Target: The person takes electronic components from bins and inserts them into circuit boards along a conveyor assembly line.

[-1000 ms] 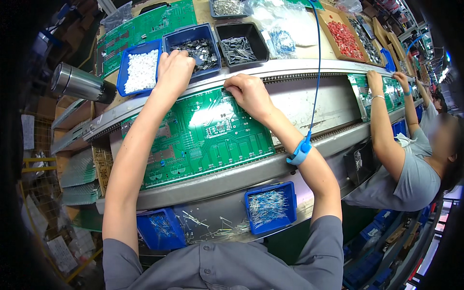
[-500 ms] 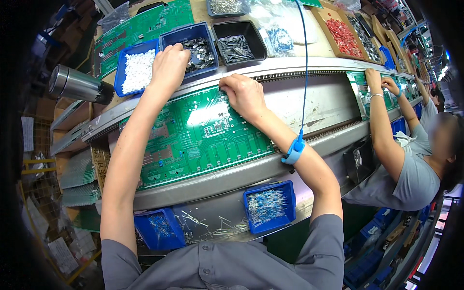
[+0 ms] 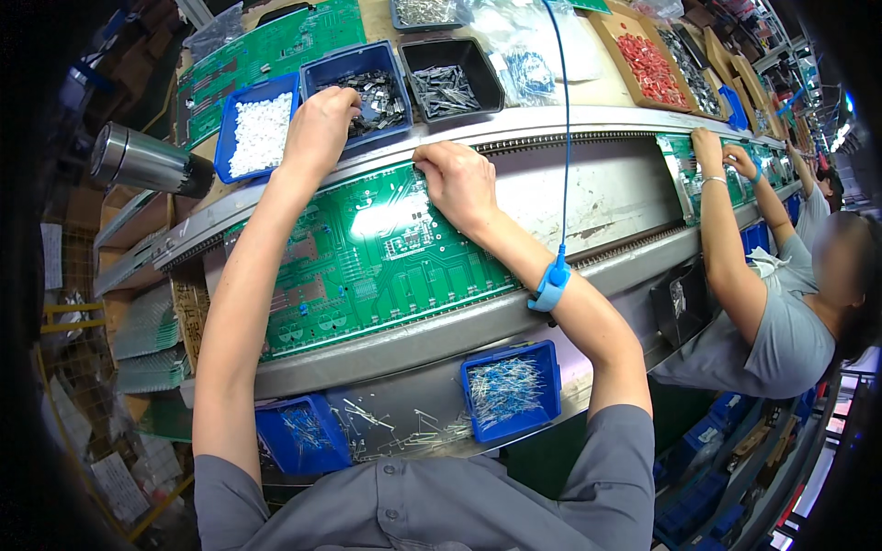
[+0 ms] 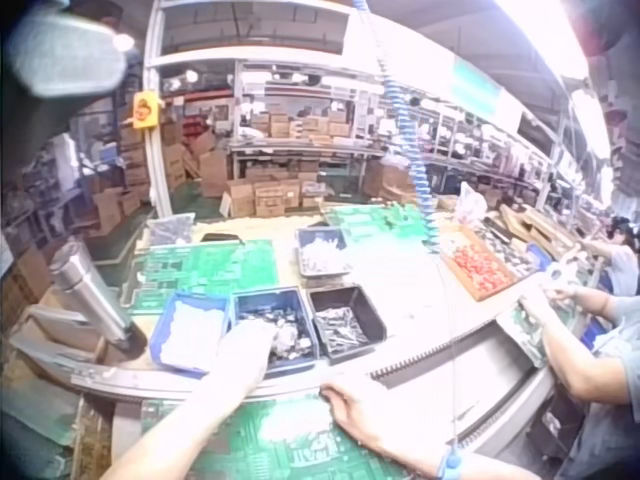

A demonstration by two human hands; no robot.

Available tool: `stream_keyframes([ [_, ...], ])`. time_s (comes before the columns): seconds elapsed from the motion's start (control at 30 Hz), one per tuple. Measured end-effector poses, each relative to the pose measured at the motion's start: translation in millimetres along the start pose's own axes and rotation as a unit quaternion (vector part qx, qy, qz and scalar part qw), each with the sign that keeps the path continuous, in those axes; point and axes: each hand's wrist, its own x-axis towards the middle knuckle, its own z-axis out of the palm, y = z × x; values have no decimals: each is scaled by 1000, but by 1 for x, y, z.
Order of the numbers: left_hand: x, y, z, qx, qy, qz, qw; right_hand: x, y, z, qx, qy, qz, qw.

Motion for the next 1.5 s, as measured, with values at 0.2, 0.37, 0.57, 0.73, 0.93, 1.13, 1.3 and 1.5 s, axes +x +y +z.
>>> stream_keyframes([
  [0.2, -2, 1, -4, -45, 13, 1, 999, 3, 6, -7, -23, -49, -62, 997],
  [0.37, -8, 5, -16, -71, 30, -1, 997, -2, 11, -7, 13, -54, -54, 997],
  [0.57, -16, 3, -25, -149, 62, -5, 987, -6, 13, -14, -18, -73, -144, 987],
  [0.73, -26, 5, -34, -165, 65, -17, 984, -7, 12, -17, -34, -96, -160, 982],
  [0.93, -63, 10, -68, -218, 42, -78, 972, 6, 10, -22, 34, -118, -87, 989],
  [1.13, -119, 11, -106, -264, -7, -170, 949, 67, 31, -35, -49, -32, 9, 998],
  [1.3, -163, 5, -122, -290, -28, -221, 931, 103, 49, -13, -224, -121, 49, 966],
  [1.5, -211, -12, -124, -318, -4, -303, 898, 112, 56, 8, -288, -151, 73, 943],
])
